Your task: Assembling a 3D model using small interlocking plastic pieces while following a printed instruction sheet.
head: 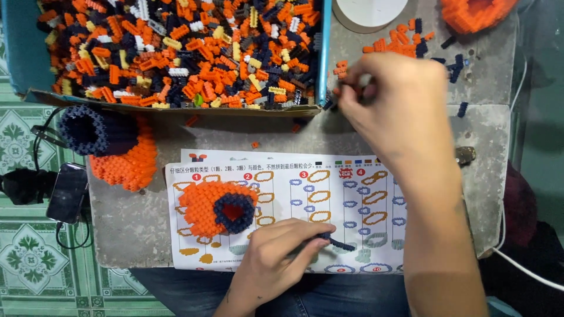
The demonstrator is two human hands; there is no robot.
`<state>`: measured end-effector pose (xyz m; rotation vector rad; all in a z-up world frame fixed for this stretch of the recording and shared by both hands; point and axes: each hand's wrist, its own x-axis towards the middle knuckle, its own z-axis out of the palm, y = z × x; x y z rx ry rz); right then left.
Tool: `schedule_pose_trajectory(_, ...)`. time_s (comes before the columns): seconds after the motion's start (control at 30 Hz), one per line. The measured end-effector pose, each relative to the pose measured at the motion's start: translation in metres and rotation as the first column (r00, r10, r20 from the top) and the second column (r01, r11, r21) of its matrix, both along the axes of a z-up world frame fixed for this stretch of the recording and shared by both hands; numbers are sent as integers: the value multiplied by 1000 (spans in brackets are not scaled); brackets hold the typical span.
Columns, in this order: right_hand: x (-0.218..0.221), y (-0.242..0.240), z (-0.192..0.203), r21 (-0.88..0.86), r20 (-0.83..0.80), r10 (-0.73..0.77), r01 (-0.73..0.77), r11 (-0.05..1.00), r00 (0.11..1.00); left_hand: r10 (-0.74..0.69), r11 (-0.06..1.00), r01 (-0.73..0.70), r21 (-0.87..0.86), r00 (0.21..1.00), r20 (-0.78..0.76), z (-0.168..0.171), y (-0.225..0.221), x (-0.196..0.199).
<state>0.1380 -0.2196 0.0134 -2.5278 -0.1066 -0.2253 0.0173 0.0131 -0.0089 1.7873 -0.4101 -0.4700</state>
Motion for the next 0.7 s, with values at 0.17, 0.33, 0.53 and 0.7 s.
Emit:
schedule_pose_trajectory(0.17,-64,-1,35,246,-87,-95,114,963,992,50,999,-50,2,998,-43,-3,1,-4)
schedule_pose_trajectory(0.33,-132,-16,2,578,-155,44,54,815,987,125,992,-124,28,991,-41,0,-2,-4)
schedule_pose_trajectory(0.53,-160,14,-18,509,-183,-14,107,854,983,186,979,-182,91,982,-30,-3,-2,-7)
schedule_pose_trajectory(0.7,-162,36,-23,568,-144,-23,102,817,989,196,979,-194,59,980,-24,1,-3,-5)
